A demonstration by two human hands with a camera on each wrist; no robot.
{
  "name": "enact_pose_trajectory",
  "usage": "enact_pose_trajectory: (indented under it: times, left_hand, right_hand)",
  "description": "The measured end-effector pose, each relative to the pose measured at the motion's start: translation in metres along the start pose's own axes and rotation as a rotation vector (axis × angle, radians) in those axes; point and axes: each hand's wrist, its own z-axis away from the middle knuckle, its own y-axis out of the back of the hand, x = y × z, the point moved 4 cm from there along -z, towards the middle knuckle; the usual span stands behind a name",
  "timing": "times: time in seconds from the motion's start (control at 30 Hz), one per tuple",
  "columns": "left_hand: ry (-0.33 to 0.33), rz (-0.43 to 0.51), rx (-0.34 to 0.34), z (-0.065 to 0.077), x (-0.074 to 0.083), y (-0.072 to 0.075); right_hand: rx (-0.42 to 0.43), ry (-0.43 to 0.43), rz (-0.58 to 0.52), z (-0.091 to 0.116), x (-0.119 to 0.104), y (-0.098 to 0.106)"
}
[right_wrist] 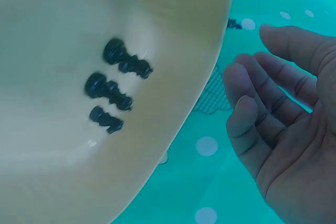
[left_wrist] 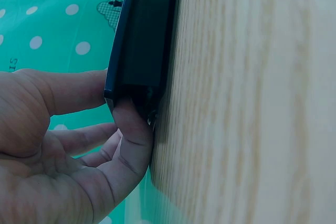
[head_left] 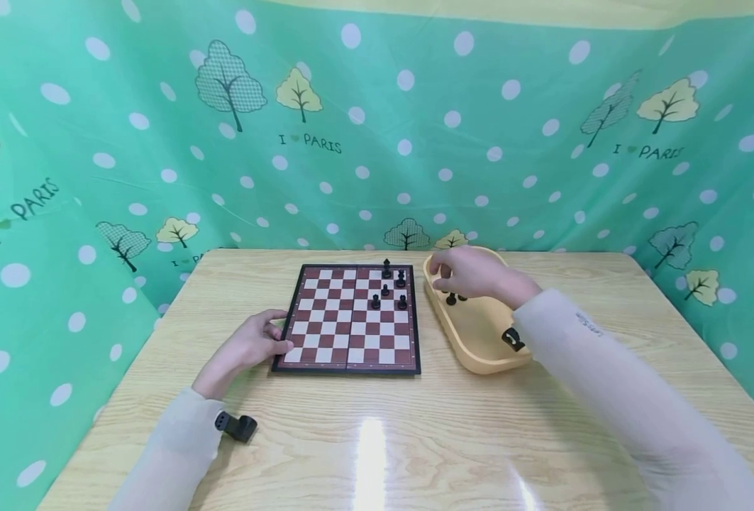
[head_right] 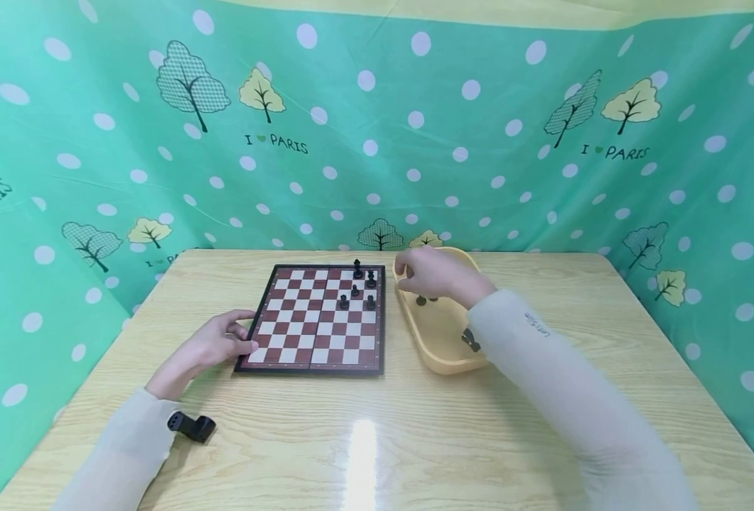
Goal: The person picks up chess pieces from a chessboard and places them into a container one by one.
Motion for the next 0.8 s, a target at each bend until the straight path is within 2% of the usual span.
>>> enact_pose_trajectory:
  times: [0.47,0.63,0.8]
  left_hand:
    - [0.0,-0.008,-0.001,0.0,-0.001,0.0]
    - [0.007,-0.013,-0.001,0.0,0.0,0.0]
    - [0.01,-0.01,0.0,-0.001,0.0,0.0]
  right_hand:
    - [-0.081,-0.047,-0.125,-0.015,-0.025,-0.009]
    - [-0.077,-0.032,-0.119,-0.024,-0.032,-0.013]
    - [-0.051,-0.011,-0.063,-0.031,-0.038,-0.016]
